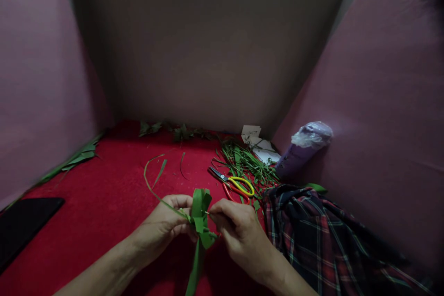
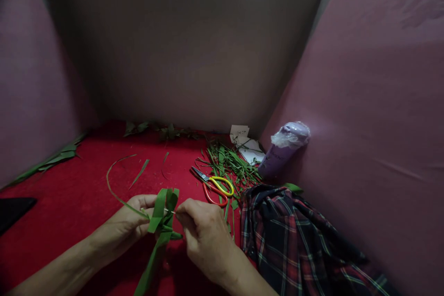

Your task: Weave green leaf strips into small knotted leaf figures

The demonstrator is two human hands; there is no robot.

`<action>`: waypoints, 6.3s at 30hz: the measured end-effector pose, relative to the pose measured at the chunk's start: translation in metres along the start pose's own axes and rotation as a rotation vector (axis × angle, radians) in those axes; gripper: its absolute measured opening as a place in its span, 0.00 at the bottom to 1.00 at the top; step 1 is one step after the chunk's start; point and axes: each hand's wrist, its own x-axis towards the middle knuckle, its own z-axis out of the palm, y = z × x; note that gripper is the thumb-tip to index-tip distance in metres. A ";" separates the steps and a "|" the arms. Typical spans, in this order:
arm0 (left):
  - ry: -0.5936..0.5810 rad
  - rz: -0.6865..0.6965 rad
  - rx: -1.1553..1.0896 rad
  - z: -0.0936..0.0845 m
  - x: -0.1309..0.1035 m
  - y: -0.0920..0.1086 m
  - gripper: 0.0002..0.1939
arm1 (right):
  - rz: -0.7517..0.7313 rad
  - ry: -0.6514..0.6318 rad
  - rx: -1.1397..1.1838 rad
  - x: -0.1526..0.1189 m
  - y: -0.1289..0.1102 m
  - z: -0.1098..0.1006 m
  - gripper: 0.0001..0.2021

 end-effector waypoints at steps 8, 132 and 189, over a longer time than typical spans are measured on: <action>0.024 -0.005 0.003 -0.002 0.002 -0.001 0.06 | -0.149 -0.007 -0.122 -0.001 0.004 0.000 0.08; 0.080 0.051 0.019 0.002 0.000 -0.005 0.07 | -0.226 0.071 -0.301 -0.004 0.010 0.005 0.07; 0.083 0.083 -0.116 -0.007 0.000 0.004 0.04 | -0.154 0.071 -0.368 0.004 0.018 -0.016 0.07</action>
